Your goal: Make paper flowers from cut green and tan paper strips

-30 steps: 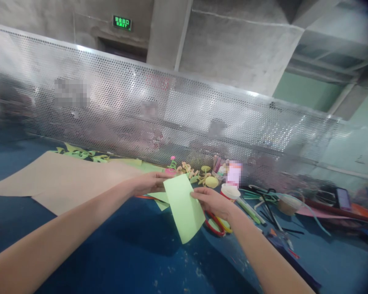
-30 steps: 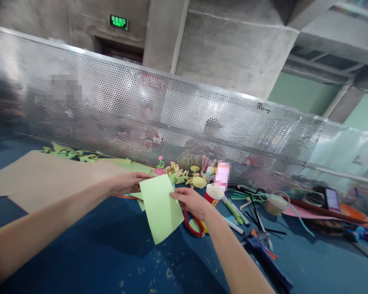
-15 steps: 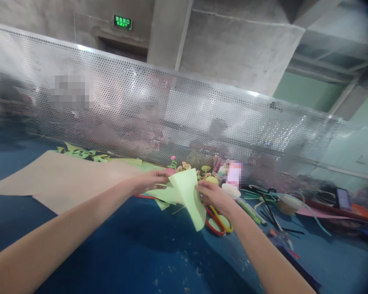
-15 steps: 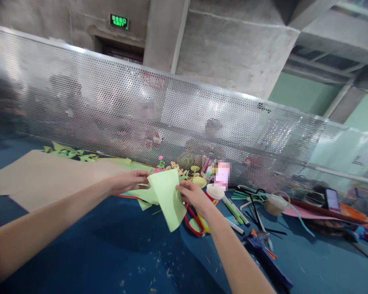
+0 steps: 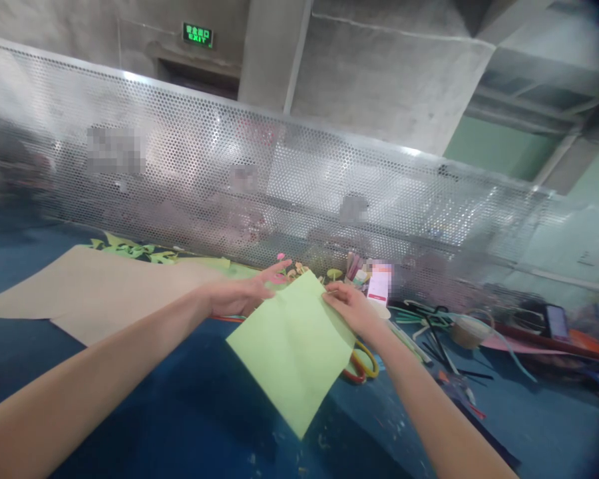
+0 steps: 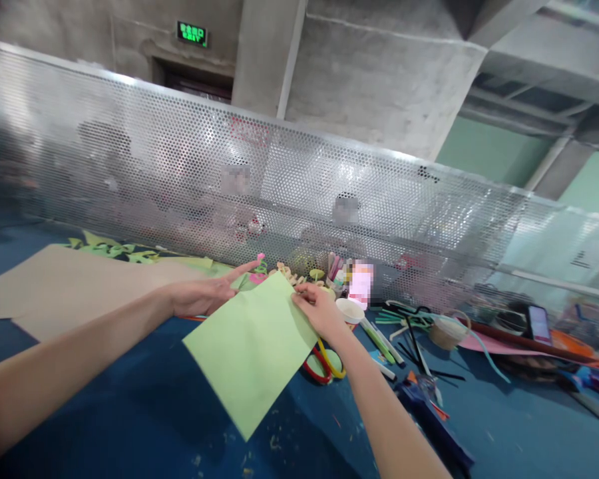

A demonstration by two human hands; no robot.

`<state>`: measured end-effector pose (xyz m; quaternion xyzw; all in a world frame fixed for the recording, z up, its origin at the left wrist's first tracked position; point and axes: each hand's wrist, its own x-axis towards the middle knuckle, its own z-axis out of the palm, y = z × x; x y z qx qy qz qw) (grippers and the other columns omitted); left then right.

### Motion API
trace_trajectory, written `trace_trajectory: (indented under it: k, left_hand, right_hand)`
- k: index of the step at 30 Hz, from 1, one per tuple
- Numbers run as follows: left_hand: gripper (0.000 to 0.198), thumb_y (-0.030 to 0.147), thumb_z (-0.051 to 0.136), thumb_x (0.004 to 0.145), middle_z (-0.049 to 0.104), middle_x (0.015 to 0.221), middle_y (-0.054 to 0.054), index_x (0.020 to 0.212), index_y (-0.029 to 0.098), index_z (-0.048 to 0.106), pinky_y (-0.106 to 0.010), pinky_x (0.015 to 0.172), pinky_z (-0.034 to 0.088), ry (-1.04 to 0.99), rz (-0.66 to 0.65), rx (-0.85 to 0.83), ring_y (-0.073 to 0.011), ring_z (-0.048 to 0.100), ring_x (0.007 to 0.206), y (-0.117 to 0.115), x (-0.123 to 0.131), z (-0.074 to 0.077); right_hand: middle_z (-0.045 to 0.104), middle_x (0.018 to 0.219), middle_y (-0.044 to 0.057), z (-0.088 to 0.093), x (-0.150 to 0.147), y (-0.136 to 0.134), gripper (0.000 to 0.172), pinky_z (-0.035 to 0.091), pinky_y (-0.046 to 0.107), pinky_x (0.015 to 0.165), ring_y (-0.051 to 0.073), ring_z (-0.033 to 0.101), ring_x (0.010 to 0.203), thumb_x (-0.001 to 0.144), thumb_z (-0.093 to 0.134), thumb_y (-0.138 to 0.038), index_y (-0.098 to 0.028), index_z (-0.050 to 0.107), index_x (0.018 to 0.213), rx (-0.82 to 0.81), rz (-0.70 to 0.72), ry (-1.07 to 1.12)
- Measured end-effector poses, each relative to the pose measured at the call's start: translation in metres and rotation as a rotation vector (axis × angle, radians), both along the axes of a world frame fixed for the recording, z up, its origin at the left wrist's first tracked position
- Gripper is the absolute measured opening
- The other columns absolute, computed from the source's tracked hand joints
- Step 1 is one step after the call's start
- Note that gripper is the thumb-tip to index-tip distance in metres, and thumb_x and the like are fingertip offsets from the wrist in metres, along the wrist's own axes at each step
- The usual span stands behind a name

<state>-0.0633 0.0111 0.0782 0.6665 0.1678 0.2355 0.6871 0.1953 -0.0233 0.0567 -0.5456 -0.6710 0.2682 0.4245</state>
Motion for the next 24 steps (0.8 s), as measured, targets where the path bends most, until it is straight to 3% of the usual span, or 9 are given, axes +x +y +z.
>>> trace_trajectory:
  k: [3,7,9,12,16,20,24]
  left_hand:
    - [0.076,0.018,0.071,0.061,0.05,0.125,-0.002,0.127,0.036,0.038,-0.033,0.083,0.044,0.087,-0.102,0.008,-0.0259,0.049,0.112,-0.004,0.001,0.002]
    - [0.064,0.016,0.073,0.058,0.06,0.113,-0.003,0.117,0.029,0.052,-0.033,0.082,0.045,0.225,-0.202,0.011,-0.0272,0.052,0.108,-0.006,-0.001,0.005]
    - [0.066,0.016,0.074,0.057,0.059,0.114,-0.003,0.118,0.03,0.051,-0.034,0.083,0.044,0.226,-0.193,0.011,-0.0269,0.051,0.109,-0.003,-0.003,0.005]
    - [0.071,0.016,0.072,0.059,0.054,0.122,-0.003,0.122,0.032,0.045,-0.033,0.085,0.043,0.22,-0.151,0.042,-0.0256,0.049,0.112,0.006,-0.009,0.003]
    - [0.072,0.016,0.07,0.062,0.04,0.135,0.001,0.125,0.033,0.041,-0.027,0.088,0.041,0.232,-0.04,0.142,-0.0232,0.041,0.119,0.019,-0.022,0.004]
    - [0.071,0.015,0.068,0.064,0.03,0.141,0.0,0.127,0.031,0.04,-0.025,0.089,0.04,0.195,0.014,0.173,-0.0238,0.035,0.123,0.025,-0.033,0.009]
    - [0.076,0.013,0.067,0.065,0.04,0.135,-0.005,0.131,0.03,0.033,-0.031,0.087,0.042,0.171,0.006,0.104,-0.0248,0.045,0.116,0.026,-0.039,0.015]
  right_hand:
    - [0.064,0.08,0.002,0.0,-0.005,0.001,0.028,0.043,0.028,0.065,0.017,0.058,0.072,0.072,0.056,-0.04,-0.019,0.056,0.09,0.004,-0.005,-0.095]
    - [0.065,0.073,0.003,0.002,0.001,-0.002,0.027,0.044,0.029,0.061,0.017,0.059,0.065,0.079,0.045,-0.042,-0.021,0.061,0.081,-0.079,-0.086,-0.249]
    - [0.061,0.054,0.003,0.002,0.012,-0.006,0.027,0.043,0.03,0.056,0.017,0.057,0.054,0.073,0.053,-0.041,-0.02,0.06,0.06,-0.172,-0.143,-0.356]
    - [0.042,0.028,-0.001,-0.006,0.026,-0.01,0.033,0.042,0.032,0.049,0.017,0.051,0.039,0.051,0.072,-0.029,-0.02,0.046,0.033,-0.375,-0.192,-0.522]
    - [0.041,0.023,-0.001,-0.018,0.031,-0.01,0.032,0.042,0.035,0.044,0.019,0.049,0.032,0.045,0.072,-0.023,-0.02,0.044,0.03,-0.563,-0.195,-0.635]
    - [0.042,0.024,0.001,-0.019,0.031,-0.008,0.03,0.043,0.035,0.044,0.019,0.05,0.033,0.05,0.069,-0.027,-0.019,0.047,0.031,-0.591,-0.194,-0.646]
    - [0.041,0.024,0.0,-0.008,0.04,-0.01,0.038,0.039,0.029,0.039,0.013,0.042,0.028,0.057,0.066,-0.039,-0.02,0.047,0.031,-0.494,-0.19,-0.545]
